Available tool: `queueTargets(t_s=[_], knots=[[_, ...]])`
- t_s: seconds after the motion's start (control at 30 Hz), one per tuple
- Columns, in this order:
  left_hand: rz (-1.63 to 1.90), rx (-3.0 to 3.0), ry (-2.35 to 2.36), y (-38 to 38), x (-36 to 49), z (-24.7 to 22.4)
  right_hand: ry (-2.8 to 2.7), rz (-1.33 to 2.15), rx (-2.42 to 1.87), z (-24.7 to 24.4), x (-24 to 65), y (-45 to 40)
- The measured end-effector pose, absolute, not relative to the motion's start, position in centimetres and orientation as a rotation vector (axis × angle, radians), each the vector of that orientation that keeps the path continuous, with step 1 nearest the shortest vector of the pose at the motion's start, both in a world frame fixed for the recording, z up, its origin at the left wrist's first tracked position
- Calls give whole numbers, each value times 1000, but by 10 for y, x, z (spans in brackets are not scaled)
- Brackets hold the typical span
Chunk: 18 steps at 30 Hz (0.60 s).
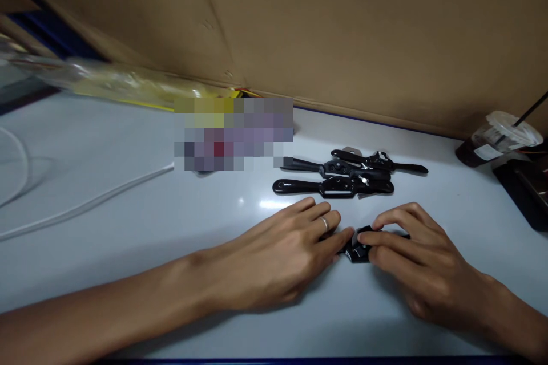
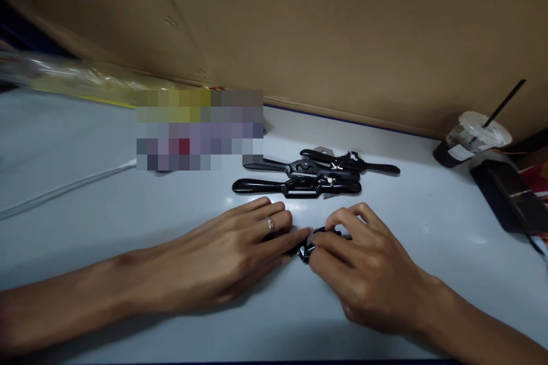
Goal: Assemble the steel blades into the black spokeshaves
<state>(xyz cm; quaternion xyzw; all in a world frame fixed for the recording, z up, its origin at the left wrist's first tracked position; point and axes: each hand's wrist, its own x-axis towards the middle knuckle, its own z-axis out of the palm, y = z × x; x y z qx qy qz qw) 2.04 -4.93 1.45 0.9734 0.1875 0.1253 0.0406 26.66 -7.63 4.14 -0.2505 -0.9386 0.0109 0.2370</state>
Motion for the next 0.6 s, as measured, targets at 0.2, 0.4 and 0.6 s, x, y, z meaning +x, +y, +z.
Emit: queueTargets(t_s=[0.2,0.4,0.6], knots=[[353,2998,575,-49,20,13,-2570,48,-689,39,269,-75],[371,2992,560,-47,19,13,-2581,107,-639,40,268,-79],[369,3005,550,-49,18,14,-2610,61,-682,40,272,-77]])
